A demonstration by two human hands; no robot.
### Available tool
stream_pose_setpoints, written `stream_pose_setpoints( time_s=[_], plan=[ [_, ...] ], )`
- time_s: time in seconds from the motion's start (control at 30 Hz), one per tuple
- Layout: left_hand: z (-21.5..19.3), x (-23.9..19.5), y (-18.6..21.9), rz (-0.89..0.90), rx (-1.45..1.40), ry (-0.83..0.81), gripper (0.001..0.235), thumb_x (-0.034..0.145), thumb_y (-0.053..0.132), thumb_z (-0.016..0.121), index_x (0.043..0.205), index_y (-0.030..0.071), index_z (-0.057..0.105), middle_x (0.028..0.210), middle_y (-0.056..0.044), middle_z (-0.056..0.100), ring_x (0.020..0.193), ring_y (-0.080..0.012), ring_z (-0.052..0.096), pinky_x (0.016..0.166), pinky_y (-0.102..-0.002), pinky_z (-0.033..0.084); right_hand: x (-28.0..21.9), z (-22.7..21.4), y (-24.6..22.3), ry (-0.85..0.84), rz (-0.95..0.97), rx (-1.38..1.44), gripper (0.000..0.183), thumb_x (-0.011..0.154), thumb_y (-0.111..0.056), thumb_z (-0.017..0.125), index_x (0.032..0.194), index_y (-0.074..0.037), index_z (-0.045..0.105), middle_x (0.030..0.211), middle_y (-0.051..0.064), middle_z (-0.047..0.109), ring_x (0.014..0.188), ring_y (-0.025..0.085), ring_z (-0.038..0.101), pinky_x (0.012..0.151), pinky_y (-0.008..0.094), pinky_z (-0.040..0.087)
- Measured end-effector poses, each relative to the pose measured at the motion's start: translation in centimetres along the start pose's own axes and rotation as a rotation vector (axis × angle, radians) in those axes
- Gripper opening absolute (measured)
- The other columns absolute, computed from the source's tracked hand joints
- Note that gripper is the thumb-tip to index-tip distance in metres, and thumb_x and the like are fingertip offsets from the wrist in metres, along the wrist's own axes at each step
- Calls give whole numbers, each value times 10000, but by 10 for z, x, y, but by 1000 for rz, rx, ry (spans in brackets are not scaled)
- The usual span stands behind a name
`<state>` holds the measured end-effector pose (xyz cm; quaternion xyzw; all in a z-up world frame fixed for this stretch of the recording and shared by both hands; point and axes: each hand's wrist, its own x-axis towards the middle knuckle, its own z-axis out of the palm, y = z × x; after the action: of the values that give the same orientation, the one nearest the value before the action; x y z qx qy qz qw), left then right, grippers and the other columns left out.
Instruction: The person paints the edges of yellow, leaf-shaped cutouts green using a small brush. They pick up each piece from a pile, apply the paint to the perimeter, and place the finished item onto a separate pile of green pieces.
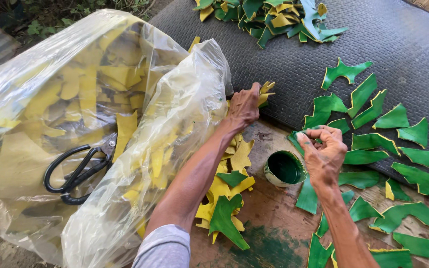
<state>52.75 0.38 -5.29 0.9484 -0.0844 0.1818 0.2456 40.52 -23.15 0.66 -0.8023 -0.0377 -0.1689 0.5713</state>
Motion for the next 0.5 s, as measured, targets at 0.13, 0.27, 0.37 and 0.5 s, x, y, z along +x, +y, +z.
stream_pose_setpoints(
  time_s=[0.13, 0.27, 0.37, 0.5],
  plan=[
    [-32, 25, 8, -83, -257, -40, 160, 785, 36, 709, 899, 49, 597, 766, -163, 706, 655, -306, 710, 579, -432, 558, 3, -3, 5, -2, 22, -36, 176, 839, -118, 855, 964, -30, 768, 1124, 30, 602, 728, 69, 505, 614, 225, 462],
    [-108, 32, 44, -77, -696, -9, 329, 689, 147, 831, 941, 55, 640, 852, -82, 736, 711, -186, 730, 648, -331, 631, 1, -6, -5, -73, 48, 195, 131, 882, -19, 821, 978, 25, 745, 1138, 55, 607, 862, 107, 617, 750, 250, 549],
    [-159, -19, 74, -124, -853, -219, 338, 739, 207, 837, 1004, 70, 678, 892, -70, 749, 760, -155, 727, 712, -303, 613, -18, -4, -27, -198, 244, 519, 111, 865, 14, 746, 952, 49, 687, 1139, 54, 589, 828, 150, 701, 729, 293, 626],
    [-200, -123, 95, -257, -639, -412, 486, 666, 219, 853, 1071, 27, 665, 898, -117, 754, 803, -188, 715, 753, -334, 561, -70, -2, -51, -275, 235, 459, 119, 872, 22, 725, 963, 78, 674, 1185, 79, 549, 870, 148, 688, 673, 315, 635]
  ],
)
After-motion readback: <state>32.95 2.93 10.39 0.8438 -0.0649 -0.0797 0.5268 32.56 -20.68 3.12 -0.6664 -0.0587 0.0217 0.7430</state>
